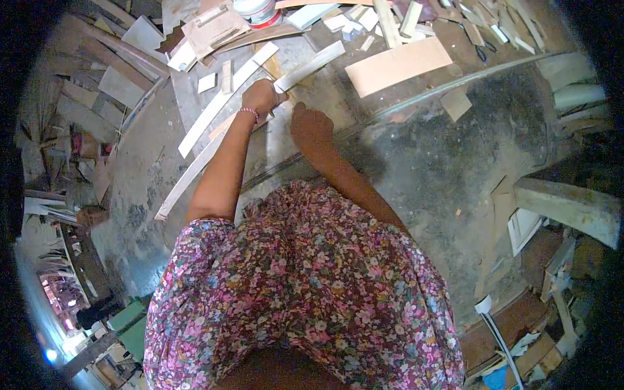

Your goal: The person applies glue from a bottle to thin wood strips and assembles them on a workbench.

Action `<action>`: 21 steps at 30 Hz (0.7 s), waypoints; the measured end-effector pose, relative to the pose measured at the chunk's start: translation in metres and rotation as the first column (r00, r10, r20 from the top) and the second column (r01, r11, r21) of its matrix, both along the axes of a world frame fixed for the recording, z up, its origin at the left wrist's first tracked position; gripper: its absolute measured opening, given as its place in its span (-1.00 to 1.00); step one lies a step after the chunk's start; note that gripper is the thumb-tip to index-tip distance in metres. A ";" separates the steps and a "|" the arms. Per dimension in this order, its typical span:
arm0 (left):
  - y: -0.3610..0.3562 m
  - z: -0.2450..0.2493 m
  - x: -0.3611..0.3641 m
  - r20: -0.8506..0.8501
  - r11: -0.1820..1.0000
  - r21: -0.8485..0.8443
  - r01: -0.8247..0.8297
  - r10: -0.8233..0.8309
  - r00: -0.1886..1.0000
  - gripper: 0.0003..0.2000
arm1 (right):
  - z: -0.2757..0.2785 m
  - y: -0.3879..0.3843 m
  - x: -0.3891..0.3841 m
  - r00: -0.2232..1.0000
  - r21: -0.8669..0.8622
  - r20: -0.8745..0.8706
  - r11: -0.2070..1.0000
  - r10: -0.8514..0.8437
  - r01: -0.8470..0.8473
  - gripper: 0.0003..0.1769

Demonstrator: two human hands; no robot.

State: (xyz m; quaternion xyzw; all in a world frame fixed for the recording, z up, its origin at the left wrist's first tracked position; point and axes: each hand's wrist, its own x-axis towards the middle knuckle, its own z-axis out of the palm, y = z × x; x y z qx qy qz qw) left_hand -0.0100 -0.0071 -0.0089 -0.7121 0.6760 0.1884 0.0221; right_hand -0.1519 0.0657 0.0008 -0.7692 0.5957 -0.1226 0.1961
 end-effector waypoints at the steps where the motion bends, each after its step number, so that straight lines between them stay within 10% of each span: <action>1: 0.001 0.001 -0.001 0.014 1.000 -0.023 -0.003 0.003 1.000 -0.64 | -0.011 -0.003 0.004 1.000 -0.033 0.011 0.999 -0.009 0.010 -0.83; 21: 0.004 0.007 -0.005 0.048 1.000 -0.021 0.023 -0.022 0.999 -0.58 | -0.021 -0.016 0.015 0.998 -0.005 0.059 1.000 -0.023 0.023 -0.79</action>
